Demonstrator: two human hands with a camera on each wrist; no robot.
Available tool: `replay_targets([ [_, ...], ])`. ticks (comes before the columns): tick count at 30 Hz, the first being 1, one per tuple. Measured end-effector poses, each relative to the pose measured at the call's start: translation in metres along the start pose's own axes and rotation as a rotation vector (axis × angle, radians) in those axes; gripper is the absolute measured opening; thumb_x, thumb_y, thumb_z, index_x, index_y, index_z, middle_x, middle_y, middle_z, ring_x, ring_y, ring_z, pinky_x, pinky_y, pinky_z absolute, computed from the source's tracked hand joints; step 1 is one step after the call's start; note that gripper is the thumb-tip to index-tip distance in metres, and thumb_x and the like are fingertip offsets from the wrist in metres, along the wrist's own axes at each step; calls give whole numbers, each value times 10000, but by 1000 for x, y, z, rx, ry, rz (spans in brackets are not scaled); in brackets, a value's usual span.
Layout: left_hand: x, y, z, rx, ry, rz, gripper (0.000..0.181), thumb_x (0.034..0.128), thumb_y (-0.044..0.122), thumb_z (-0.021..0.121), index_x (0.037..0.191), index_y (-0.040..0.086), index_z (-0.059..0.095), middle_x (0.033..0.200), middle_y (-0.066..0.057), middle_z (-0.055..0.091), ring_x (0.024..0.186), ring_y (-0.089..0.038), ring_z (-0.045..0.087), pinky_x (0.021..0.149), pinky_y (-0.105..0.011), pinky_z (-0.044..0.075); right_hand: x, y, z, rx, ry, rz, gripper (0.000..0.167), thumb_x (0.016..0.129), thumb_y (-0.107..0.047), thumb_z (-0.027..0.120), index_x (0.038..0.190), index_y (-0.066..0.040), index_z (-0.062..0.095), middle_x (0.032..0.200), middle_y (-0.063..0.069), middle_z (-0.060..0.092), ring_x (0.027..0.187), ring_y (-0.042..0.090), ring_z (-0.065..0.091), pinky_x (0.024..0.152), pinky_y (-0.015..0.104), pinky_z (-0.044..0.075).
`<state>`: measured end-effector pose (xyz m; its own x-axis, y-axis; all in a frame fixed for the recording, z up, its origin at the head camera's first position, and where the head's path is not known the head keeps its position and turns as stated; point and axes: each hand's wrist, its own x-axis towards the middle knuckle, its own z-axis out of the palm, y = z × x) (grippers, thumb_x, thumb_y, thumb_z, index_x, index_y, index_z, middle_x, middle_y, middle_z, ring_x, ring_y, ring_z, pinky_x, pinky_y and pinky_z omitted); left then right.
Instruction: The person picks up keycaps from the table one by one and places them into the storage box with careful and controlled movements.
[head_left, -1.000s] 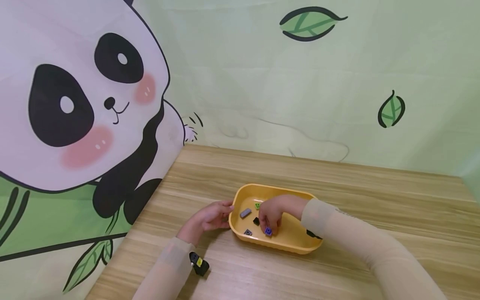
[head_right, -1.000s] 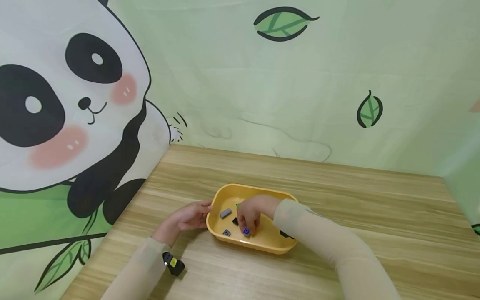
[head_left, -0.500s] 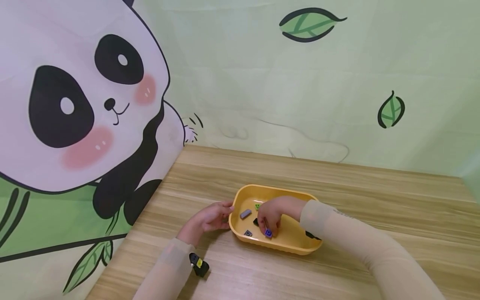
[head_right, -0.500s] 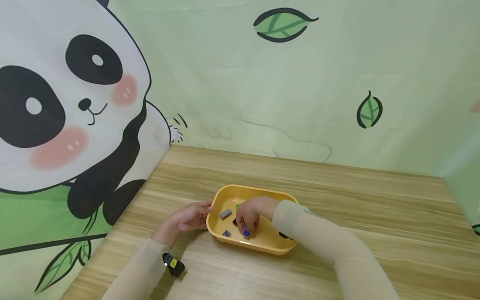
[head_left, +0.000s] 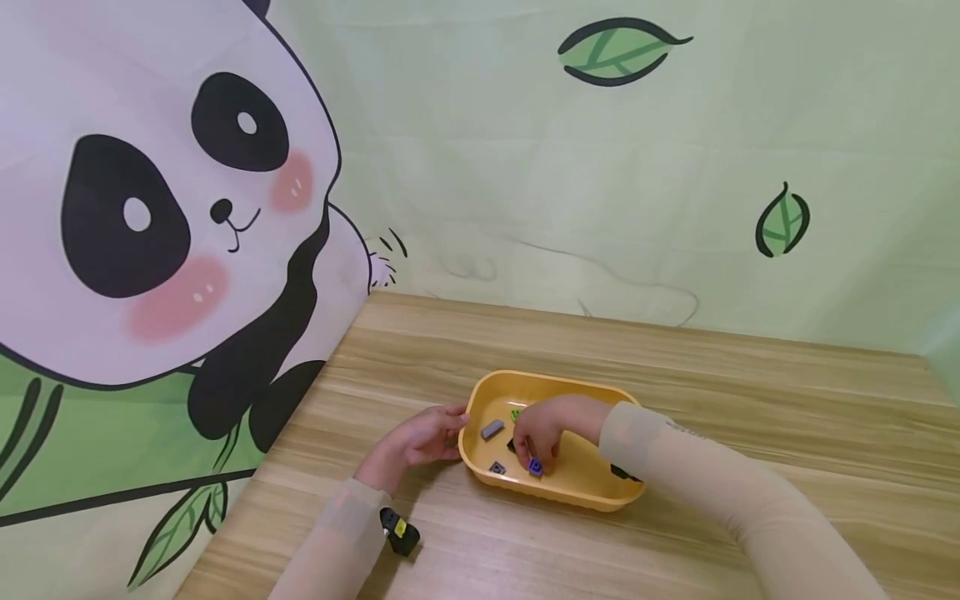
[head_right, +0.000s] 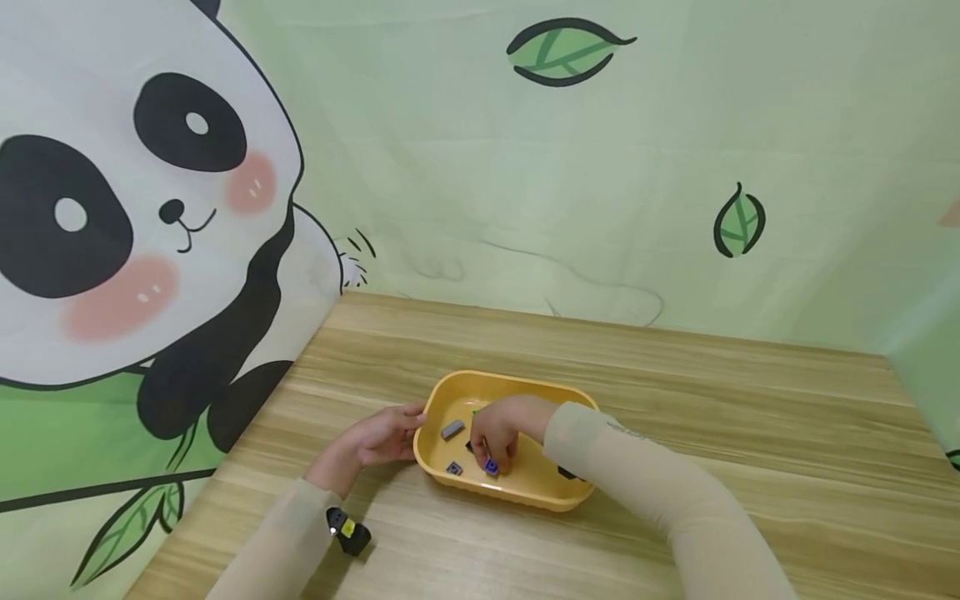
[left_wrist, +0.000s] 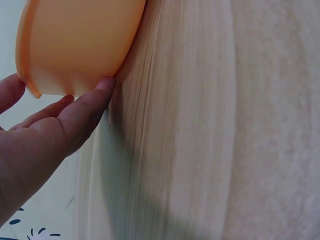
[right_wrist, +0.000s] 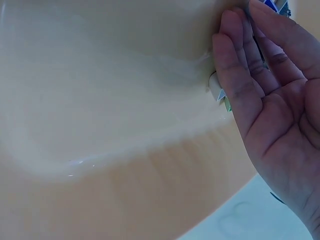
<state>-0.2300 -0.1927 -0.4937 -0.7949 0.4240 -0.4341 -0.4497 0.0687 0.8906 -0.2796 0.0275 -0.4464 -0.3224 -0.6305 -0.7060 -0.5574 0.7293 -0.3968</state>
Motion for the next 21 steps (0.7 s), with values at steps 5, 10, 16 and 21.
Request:
replay_targets([
  [5,0,1,0,4,3,2,576,1097,156,349,1599,-72,181,1598,-289,346,1182,-135,534,999,-348,487,0,-1,0,10,9,2,196,822,104,752,939,-54,737,765,-68,605,711,49,548,642,170,493],
  [10,-2,2,1,2,7,1,576,1094,150,361,1599,-68,189,1591,-286,359,1162,-130,541,986,-341,495,-1,-2,1,17,21,7,198,822,125,728,922,-46,718,772,-59,589,715,62,534,625,178,464],
  [16,-2,1,1,7,1,13,578,1092,146,364,1596,-75,188,1566,-280,389,1127,-107,552,983,-343,498,-1,-3,3,1,30,8,200,817,134,721,895,-50,714,774,-65,573,715,64,524,621,176,459],
  [21,0,0,0,6,2,9,576,1095,148,356,1601,-68,184,1584,-284,369,1132,-107,551,975,-330,497,-2,-4,2,-4,26,18,212,825,144,695,913,-44,736,785,-66,601,734,79,565,659,192,517],
])
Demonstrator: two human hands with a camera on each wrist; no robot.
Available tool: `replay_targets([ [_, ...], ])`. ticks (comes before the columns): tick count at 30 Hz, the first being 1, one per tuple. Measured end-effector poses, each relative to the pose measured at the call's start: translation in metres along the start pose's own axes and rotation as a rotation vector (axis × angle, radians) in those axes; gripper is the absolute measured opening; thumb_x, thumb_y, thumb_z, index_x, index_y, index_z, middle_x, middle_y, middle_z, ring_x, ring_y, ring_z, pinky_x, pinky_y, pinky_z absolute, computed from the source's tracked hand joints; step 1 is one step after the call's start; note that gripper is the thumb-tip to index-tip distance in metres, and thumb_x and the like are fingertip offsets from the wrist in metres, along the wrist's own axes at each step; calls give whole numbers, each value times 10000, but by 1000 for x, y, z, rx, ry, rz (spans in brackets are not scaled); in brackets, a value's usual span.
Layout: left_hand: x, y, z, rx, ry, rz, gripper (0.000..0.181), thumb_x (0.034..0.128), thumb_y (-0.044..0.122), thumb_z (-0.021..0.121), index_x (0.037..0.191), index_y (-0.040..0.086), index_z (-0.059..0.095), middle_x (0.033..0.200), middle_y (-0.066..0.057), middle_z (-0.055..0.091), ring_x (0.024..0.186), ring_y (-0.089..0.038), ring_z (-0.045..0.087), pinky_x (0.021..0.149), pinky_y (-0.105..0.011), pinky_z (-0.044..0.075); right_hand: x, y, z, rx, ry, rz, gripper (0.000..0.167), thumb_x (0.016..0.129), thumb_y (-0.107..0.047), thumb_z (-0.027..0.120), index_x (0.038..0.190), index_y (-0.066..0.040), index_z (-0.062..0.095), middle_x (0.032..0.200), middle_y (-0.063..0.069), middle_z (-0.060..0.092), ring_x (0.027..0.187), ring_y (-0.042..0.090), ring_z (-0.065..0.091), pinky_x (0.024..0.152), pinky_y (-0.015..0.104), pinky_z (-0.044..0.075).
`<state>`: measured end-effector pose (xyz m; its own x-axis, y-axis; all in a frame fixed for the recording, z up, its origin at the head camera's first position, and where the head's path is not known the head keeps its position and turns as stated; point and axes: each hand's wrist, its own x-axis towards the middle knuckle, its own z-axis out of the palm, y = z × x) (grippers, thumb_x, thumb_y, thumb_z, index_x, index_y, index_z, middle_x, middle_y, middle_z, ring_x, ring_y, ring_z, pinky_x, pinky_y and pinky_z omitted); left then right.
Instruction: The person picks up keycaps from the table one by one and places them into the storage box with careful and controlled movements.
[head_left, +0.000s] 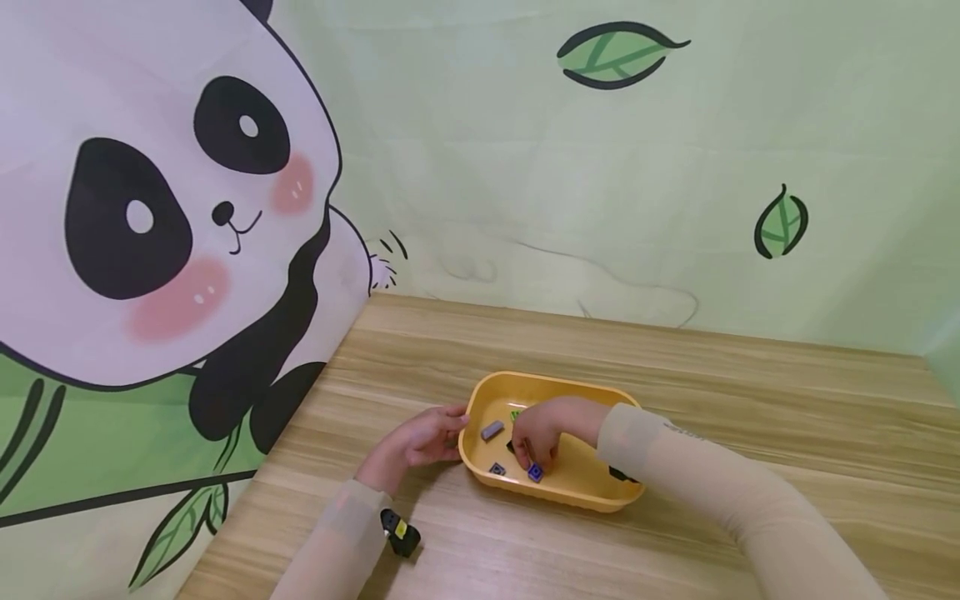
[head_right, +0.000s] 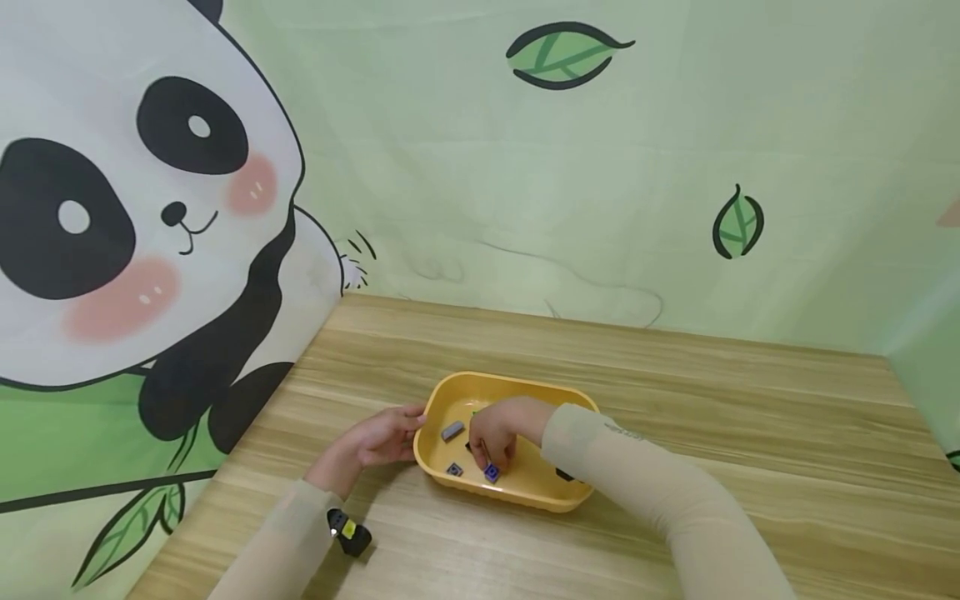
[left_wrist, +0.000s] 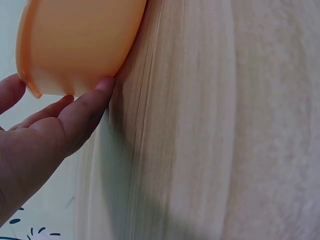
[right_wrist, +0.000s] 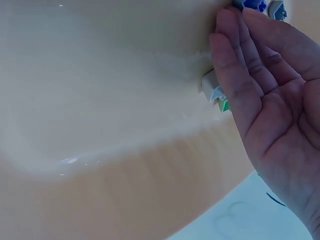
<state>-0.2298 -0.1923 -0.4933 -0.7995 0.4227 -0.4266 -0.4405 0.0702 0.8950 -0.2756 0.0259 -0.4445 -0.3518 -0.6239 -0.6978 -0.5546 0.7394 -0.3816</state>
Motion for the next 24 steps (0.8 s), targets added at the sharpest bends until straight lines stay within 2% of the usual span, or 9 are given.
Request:
replay_targets([
  [6,1,-1,1,-1,0,-10,577,1092,143,357,1603,-61,186,1601,-288,346,1178,-140,537,1011,-353,487,-4,1,-4,13,-4,10,184,864,102,687,961,-34,764,862,-43,668,780,92,599,784,265,593],
  [12,2,-2,3,-1,11,-24,569,1096,148,355,1604,-54,197,1585,-271,368,1170,-148,532,1015,-354,487,-9,5,-11,56,-9,18,185,890,79,688,1029,-16,764,955,28,739,797,88,644,800,258,606],
  [17,2,-1,3,-2,16,-16,570,1100,149,353,1604,-59,187,1596,-280,341,1243,-191,503,1127,-458,437,-15,7,-18,79,-5,25,199,891,84,681,1063,7,746,1017,102,770,807,104,684,794,253,610],
  [24,1,1,2,-9,3,-8,580,1100,144,344,1612,-51,156,1631,-289,290,1304,-213,479,1201,-550,364,-26,10,-26,76,7,7,187,909,39,665,1083,20,731,982,83,756,768,81,644,818,262,609],
])
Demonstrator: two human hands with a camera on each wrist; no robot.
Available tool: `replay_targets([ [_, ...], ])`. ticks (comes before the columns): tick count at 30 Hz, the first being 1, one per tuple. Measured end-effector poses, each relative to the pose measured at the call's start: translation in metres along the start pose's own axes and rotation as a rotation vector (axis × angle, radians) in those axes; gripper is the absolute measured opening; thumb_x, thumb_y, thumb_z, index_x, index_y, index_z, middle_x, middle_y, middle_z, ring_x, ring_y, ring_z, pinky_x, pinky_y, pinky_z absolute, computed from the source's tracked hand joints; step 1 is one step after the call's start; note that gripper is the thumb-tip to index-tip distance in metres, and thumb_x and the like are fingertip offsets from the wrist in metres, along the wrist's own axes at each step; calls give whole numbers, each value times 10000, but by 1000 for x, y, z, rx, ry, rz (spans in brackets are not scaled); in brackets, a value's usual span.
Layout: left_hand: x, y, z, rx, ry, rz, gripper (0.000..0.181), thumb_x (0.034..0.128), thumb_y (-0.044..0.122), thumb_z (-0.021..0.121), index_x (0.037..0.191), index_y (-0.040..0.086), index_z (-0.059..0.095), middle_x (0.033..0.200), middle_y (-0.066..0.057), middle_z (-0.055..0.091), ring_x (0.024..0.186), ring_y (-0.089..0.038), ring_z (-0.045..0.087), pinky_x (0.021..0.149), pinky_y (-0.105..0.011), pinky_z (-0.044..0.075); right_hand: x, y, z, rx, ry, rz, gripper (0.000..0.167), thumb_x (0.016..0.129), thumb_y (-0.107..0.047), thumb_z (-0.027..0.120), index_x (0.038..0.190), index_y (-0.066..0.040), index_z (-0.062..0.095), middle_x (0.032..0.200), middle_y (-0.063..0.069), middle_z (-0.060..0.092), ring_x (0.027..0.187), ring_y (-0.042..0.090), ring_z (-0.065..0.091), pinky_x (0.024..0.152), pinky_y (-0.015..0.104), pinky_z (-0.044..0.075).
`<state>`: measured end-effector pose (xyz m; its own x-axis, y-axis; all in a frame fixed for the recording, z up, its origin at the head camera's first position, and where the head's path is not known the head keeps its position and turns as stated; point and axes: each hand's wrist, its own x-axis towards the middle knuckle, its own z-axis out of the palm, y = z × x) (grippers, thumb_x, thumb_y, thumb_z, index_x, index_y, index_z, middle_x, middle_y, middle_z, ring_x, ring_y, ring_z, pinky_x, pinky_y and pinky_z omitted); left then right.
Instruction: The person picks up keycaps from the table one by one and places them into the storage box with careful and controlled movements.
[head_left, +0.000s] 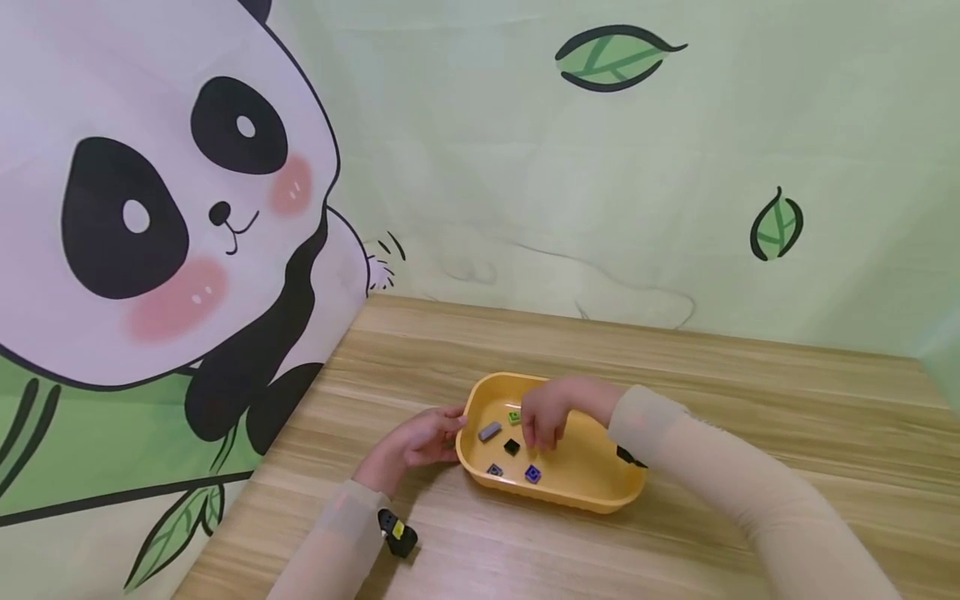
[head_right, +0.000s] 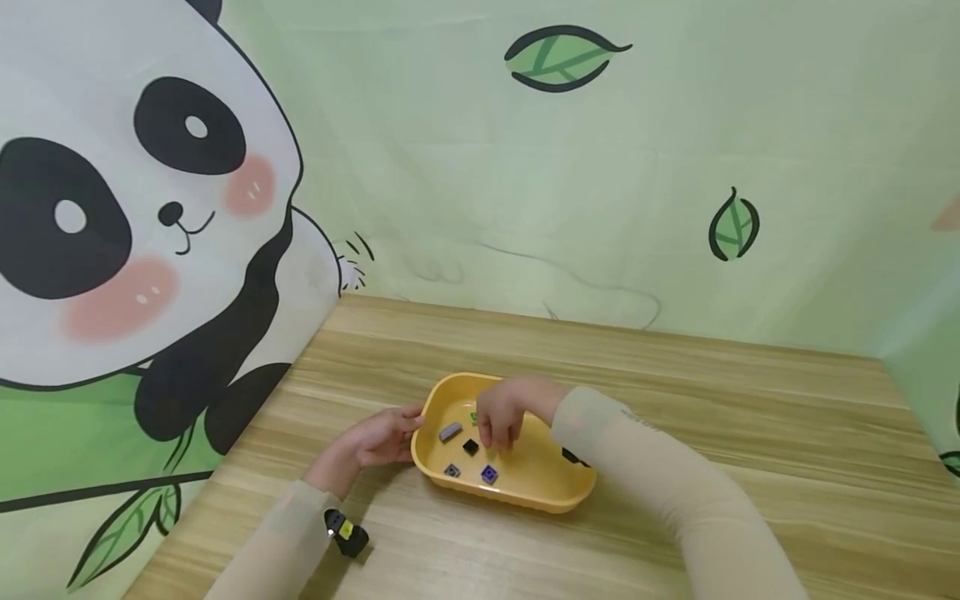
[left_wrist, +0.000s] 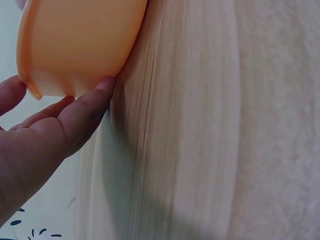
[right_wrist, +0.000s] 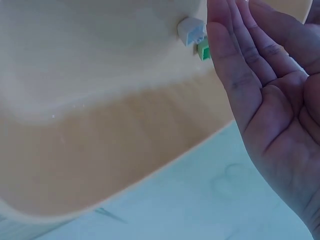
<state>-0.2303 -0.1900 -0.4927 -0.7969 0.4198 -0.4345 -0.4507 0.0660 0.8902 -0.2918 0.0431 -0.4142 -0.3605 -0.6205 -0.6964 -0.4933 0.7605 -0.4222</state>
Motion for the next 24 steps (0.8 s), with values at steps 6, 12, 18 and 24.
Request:
replay_targets([
  [6,1,2,1,5,1,-4,576,1100,141,341,1611,-53,160,1639,-287,287,1308,-214,481,1202,-547,365,-11,1,-8,-26,28,-27,210,918,17,650,1111,14,731,989,95,777,764,69,654,787,239,597],
  [12,-1,4,1,11,3,-6,576,1097,145,350,1611,-45,174,1637,-282,292,1299,-213,482,1194,-532,382,-24,1,-18,-40,59,-77,256,928,24,621,1166,30,715,1007,132,768,777,73,661,747,205,568],
  [18,-1,1,0,9,5,-11,578,1099,148,352,1613,-44,169,1639,-278,293,1310,-215,476,1195,-531,383,-38,1,-23,-66,137,-104,264,942,10,589,1183,32,697,1054,121,755,856,119,696,800,242,582],
  [24,1,1,0,9,10,-6,576,1099,144,353,1610,-49,172,1607,-282,329,1274,-201,488,1180,-517,399,-57,7,-24,-44,298,-144,238,959,-27,603,1161,40,709,1035,116,763,857,121,693,817,269,588],
])
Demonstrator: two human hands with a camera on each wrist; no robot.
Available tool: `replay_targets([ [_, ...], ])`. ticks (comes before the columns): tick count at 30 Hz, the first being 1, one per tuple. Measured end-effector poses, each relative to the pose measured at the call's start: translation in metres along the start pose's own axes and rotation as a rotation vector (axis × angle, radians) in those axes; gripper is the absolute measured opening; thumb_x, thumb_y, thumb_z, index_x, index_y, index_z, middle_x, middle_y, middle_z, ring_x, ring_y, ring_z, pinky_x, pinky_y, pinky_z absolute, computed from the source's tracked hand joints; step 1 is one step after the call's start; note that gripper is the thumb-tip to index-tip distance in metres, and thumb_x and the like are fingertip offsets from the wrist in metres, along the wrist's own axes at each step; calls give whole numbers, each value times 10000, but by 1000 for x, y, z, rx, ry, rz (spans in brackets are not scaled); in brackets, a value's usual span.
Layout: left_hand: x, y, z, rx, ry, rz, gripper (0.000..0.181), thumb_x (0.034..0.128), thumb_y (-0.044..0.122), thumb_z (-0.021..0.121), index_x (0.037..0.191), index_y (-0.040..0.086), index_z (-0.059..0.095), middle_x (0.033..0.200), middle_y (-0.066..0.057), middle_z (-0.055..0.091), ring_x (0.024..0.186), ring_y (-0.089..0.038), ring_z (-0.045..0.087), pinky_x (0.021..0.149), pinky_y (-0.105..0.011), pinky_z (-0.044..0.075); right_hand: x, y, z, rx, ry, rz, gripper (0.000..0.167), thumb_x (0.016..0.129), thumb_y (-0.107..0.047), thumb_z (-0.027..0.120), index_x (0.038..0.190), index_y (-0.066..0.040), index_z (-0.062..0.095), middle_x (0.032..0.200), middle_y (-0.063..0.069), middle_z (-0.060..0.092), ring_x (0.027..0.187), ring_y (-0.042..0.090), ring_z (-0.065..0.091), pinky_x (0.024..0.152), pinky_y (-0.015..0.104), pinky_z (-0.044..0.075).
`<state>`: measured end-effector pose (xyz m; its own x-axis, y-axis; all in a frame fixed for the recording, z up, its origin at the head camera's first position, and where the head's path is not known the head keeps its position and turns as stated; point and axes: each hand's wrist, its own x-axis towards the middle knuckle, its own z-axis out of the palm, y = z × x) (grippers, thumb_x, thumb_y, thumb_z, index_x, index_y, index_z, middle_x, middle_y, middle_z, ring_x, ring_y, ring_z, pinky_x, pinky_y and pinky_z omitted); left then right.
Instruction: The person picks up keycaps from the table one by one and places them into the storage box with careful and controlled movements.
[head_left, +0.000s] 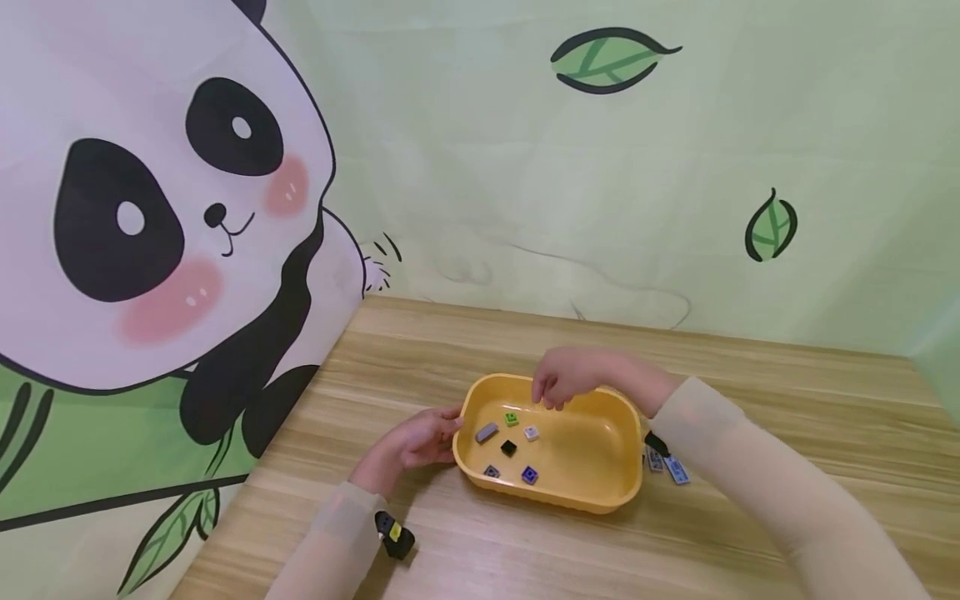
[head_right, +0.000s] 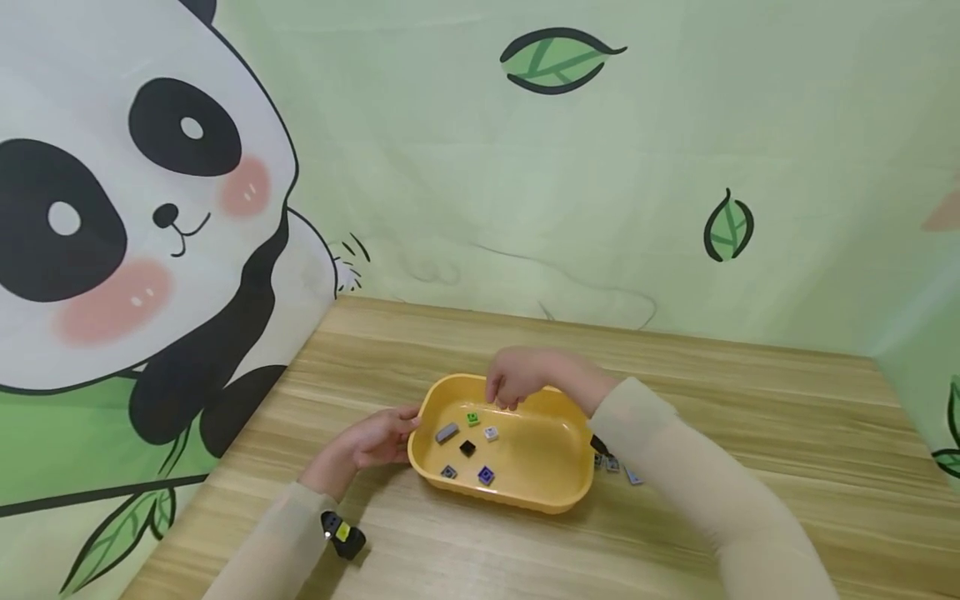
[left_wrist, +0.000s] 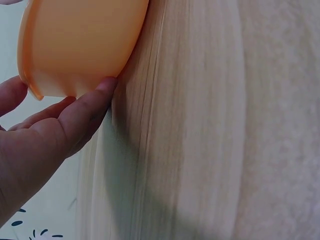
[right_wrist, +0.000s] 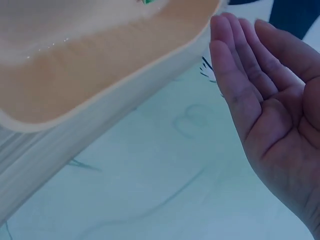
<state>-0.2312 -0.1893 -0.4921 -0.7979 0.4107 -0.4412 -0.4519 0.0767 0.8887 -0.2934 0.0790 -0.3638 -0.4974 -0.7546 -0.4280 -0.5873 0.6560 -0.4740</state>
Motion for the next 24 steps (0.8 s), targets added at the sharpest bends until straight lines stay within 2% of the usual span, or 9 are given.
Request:
replay_targets([
  [7,1,-2,0,2,-15,14,573,1096,141,350,1604,-62,179,1617,-291,320,1263,-183,505,1153,-476,423,-34,11,7,94,223,-55,230,988,-39,584,1161,53,704,984,134,758,856,114,672,807,271,575],
  [11,-1,-2,-1,11,-8,17,566,1099,135,344,1600,-72,182,1625,-292,308,1267,-180,504,1132,-461,442,-52,15,15,139,344,-83,249,1001,-66,588,1190,57,694,1005,149,749,889,161,685,806,270,579],
  [16,-2,-1,-2,18,-17,17,571,1100,139,343,1601,-73,173,1628,-296,299,1271,-182,505,1135,-471,438,-72,18,26,230,488,-60,285,1001,-83,609,1233,68,676,1080,198,745,933,191,690,795,253,568],
  [24,-2,1,0,10,-7,12,569,1097,132,344,1598,-79,176,1614,-302,320,1232,-160,521,1139,-470,437,-100,18,38,276,695,-11,306,1012,-127,623,1267,35,678,1152,196,746,995,204,708,845,256,576],
])
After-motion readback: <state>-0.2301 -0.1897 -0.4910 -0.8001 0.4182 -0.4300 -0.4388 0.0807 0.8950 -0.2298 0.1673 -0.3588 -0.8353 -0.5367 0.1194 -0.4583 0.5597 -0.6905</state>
